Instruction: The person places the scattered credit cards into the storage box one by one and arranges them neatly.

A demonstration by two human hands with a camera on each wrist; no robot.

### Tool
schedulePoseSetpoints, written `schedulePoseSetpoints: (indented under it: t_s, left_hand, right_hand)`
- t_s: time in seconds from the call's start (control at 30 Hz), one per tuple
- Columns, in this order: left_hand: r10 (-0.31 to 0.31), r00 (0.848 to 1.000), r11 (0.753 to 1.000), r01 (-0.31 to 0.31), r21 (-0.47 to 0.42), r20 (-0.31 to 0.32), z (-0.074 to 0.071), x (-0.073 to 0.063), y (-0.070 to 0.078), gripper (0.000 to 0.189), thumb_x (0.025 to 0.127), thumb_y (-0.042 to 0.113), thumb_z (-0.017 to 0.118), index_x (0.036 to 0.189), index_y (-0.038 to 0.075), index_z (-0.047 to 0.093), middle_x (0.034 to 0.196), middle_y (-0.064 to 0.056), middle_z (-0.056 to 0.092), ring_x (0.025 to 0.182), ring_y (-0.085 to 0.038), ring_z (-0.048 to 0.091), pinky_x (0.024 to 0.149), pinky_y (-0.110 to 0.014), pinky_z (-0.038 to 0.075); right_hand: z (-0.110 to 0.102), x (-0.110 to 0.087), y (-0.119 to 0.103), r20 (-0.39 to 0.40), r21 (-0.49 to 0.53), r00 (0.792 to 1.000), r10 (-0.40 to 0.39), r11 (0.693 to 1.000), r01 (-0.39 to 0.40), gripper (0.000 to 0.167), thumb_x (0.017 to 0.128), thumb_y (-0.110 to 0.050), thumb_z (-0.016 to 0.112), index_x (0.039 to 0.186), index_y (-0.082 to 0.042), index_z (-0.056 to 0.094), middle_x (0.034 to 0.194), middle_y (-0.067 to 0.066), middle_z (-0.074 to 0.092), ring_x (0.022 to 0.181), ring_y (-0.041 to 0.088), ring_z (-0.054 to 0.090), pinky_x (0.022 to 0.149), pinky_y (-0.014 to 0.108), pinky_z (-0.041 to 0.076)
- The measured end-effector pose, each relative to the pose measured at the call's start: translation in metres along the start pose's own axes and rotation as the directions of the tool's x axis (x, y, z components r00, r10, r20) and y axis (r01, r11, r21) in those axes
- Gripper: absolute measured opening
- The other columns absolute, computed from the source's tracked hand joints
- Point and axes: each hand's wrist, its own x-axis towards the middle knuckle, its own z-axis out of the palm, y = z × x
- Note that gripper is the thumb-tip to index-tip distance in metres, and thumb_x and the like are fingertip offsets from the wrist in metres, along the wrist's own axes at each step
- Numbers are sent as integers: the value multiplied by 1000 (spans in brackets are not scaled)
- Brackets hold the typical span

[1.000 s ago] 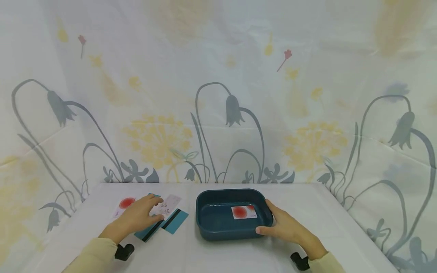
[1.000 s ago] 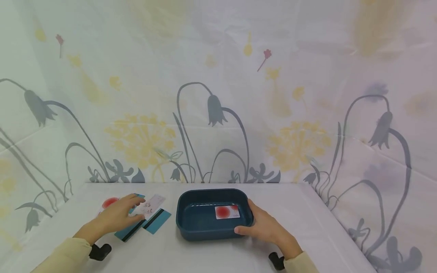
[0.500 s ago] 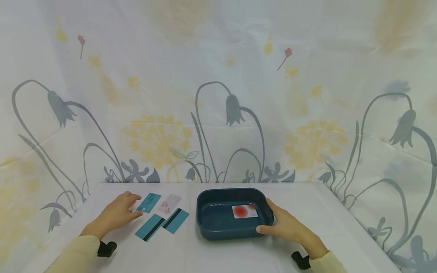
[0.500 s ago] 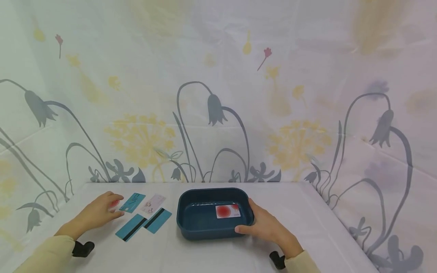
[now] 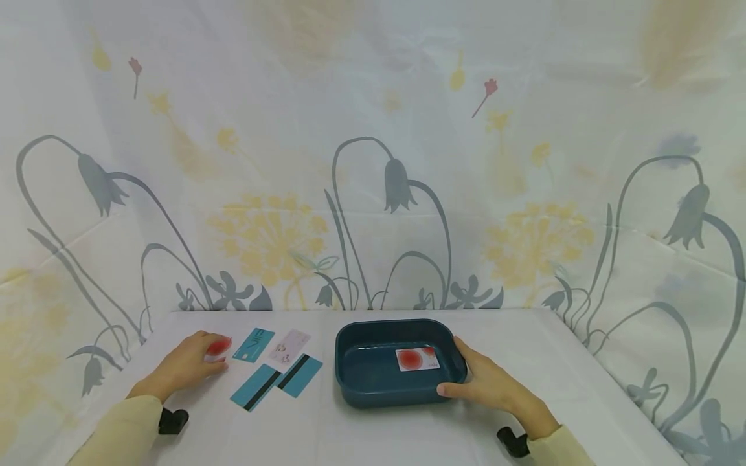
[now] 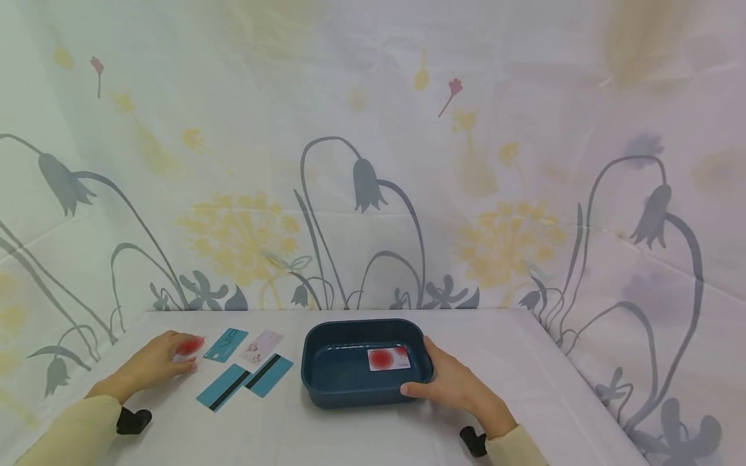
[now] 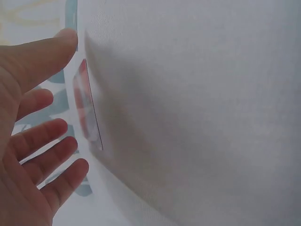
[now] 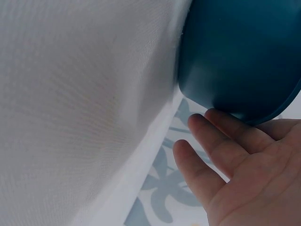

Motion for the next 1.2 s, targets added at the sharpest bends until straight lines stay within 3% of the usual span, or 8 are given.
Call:
schedulePoseSetpoints:
  t_s: [0.3,0.83,1.2]
  left_hand:
    - [-81,996,996,82,-37,46,2,6,-2,66,77,31,78,124,-7,53,109,-21,55,100,-37,51,90,-56,43]
    - [-61,996,998,61,-7,68,-1,10,3,63,80,27,75,125,-12,54,108,-23,56,100,-39,52,92,-57,42]
    - [-64,996,998,65,-17,61,2,8,-2,57,81,24,75,122,-11,57,110,-24,56,103,-42,51,92,-57,41]
  right_hand:
    - [1,0,1,4,12,1000,3,1000,-3,106,78,-54,70,150,2,16,151,22,28,136,39,31,106,58,27]
    - [-2,0,-1,2,3,1000,-2,1000,2,106,78,-54,70,150,3,17,150,23,30,135,40,32,105,58,29]
    - [0,1,-1,4,10,1000,9,1000,-9,106,78,-53,71,150,3,17,150,22,30,135,39,33,105,58,29]
